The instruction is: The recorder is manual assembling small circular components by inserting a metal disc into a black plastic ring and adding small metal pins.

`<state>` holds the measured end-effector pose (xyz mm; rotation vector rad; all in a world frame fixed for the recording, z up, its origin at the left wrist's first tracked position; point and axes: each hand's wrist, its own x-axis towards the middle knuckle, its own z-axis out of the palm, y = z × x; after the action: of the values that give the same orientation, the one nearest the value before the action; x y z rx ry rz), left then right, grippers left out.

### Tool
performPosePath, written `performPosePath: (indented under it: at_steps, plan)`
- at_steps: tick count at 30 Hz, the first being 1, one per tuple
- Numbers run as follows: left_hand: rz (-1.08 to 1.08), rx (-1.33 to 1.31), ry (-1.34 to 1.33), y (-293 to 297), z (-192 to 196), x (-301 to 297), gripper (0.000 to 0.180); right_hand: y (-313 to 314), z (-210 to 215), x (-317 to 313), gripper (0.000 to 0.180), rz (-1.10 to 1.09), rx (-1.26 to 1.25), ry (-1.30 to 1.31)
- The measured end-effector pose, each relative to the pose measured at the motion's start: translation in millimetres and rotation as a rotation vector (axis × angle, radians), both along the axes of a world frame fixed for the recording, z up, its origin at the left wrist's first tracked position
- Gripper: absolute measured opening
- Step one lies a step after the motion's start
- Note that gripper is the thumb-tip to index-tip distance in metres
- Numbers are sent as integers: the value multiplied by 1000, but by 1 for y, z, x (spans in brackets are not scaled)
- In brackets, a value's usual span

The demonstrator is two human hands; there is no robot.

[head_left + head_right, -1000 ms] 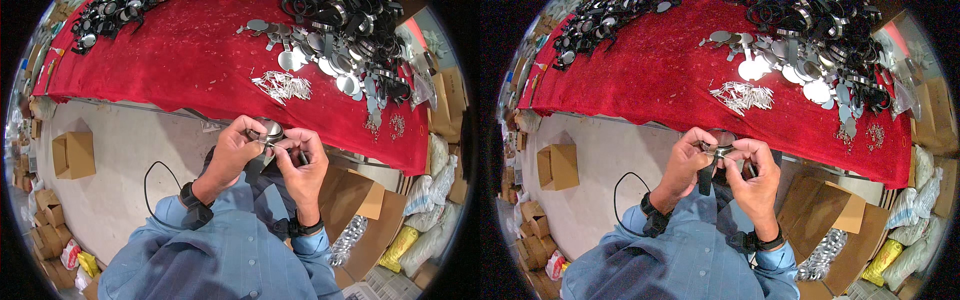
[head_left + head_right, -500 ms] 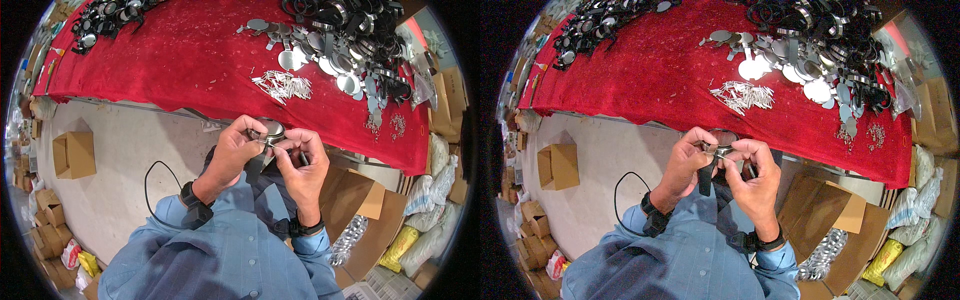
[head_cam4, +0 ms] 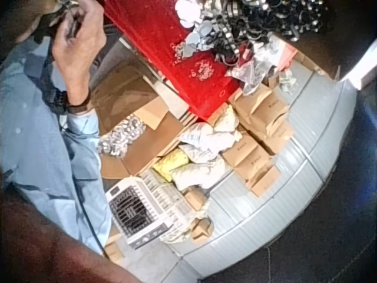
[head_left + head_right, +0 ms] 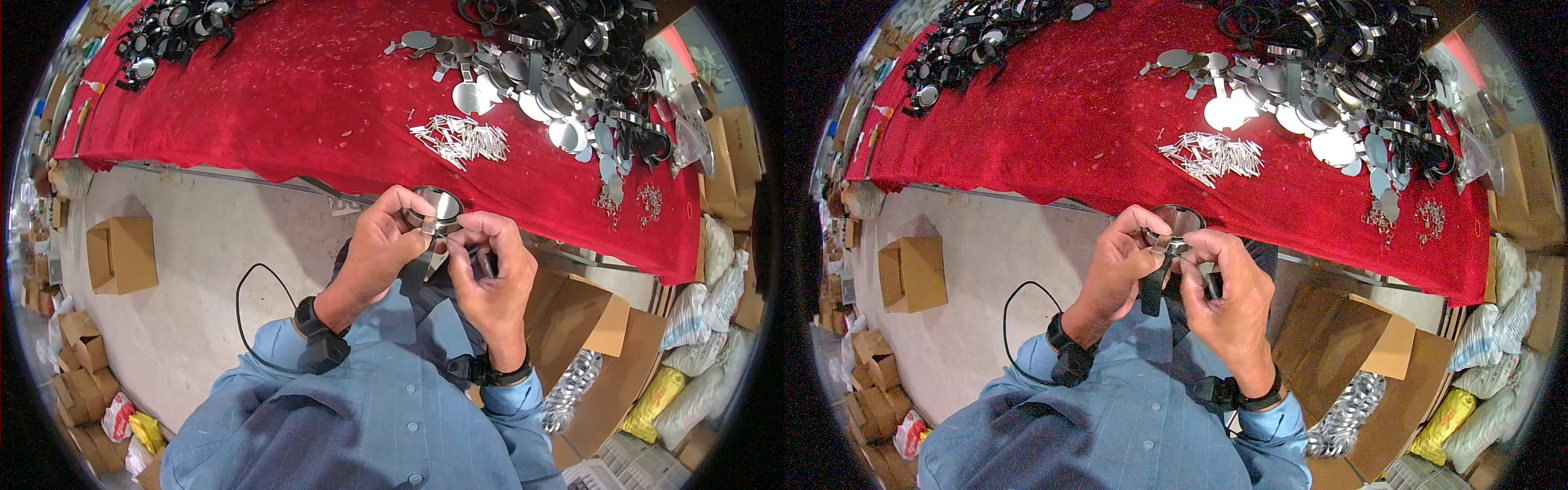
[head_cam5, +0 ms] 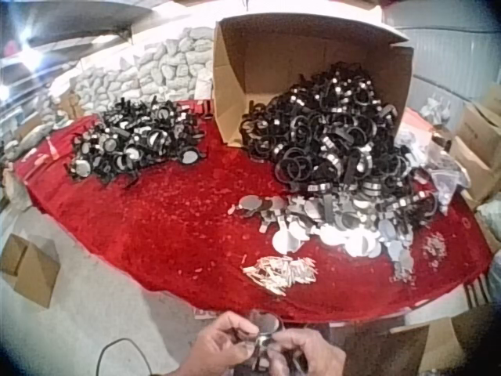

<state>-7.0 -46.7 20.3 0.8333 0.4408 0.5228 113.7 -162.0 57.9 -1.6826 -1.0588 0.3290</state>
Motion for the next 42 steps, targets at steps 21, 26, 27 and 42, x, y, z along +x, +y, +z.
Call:
performPosePath:
  at_steps: [21, 26, 27, 42]
  plan:
    - [-28, 0, 43, -3, -3, 0, 27, 0, -9, -5, 23, -40, 15, 195]
    - [-80, -132, 34, -4, -4, 0, 26, 0, -11, -2, 23, -29, 40, 368]
    - [-65, -94, 29, -4, -5, 0, 26, 1, -12, -2, 22, -34, 53, 339]
    - [32, 33, 53, -6, -4, 1, 26, -4, -15, 3, 20, -1, 3, 572]
